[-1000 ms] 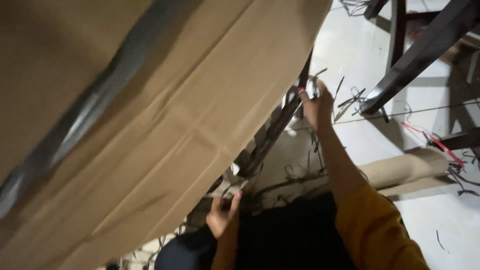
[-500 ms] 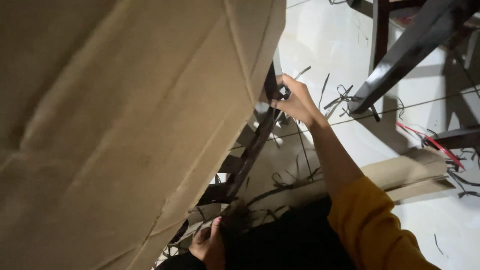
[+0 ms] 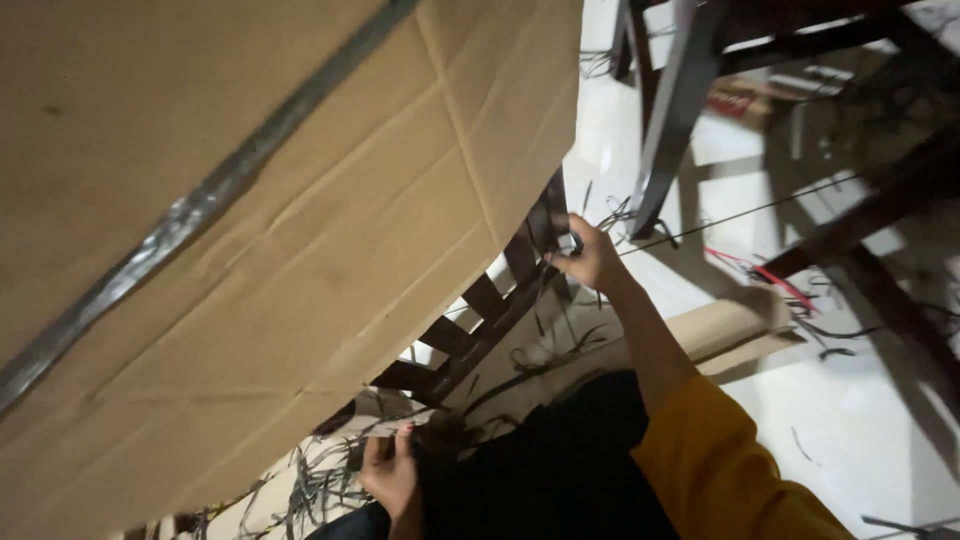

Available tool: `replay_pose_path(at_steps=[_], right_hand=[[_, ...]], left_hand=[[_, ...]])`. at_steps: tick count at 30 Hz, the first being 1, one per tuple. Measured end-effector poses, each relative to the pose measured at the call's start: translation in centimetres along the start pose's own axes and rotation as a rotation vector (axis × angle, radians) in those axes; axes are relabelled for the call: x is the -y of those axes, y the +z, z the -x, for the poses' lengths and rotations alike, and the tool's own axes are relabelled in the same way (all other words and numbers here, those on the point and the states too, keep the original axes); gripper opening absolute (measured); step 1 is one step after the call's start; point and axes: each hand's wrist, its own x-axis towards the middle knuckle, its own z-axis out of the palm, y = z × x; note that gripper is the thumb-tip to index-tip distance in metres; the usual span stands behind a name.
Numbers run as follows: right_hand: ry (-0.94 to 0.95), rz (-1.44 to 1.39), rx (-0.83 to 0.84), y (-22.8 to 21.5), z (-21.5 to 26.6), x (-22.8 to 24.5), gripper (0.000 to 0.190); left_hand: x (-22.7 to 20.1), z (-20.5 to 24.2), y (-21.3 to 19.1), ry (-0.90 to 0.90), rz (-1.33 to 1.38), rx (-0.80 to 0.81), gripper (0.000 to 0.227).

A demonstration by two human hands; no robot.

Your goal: Tying thin black strings around cardboard tubes and sheets to secure them together.

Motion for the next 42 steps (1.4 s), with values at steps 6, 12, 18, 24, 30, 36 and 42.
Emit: replay_pose_path(at_steps=[6, 12, 18, 24, 30, 36, 42], right_hand=[[0.163, 0.050, 0.052, -3.6, 5.7, 4.8, 0.074], [0.173, -0.075, 0.042, -2.1, 9.0, 2.4, 0.057], [-0.085, 0.003, -0.074, 0.4, 8.8, -3.5, 0.047], [0.085, 0.159, -0.011, 2.8, 8.3, -0.1, 0.016], [0.098, 0.269, 0.120, 6.6, 8.7, 4.8, 0.029], [0.147, 0.319, 0.123, 9.4, 8.9, 7.2, 0.032], [0.049, 0.305, 0.049, 10.5, 9.7, 10.4, 0.025]], left_hand=[[-2.1, -2.0, 0.3, 0.036, 0.031, -0.071, 0.017], [0.5, -6.6, 0.9, -0.102, -0.050, -0.007, 0.023], [6.6, -10.7, 2.6, -0.068, 0.302, 0.019, 0.056], [8.3, -15.6, 3.3, -0.021, 0.531, -0.006, 0.072], [10.1, -18.7, 1.2, -0.237, 0.504, -0.083, 0.074], [19.0, -23.2, 1.1, -0.443, 0.635, -0.016, 0.102], [-2.9, -17.3, -1.1, -0.647, -0.017, 0.553, 0.119]])
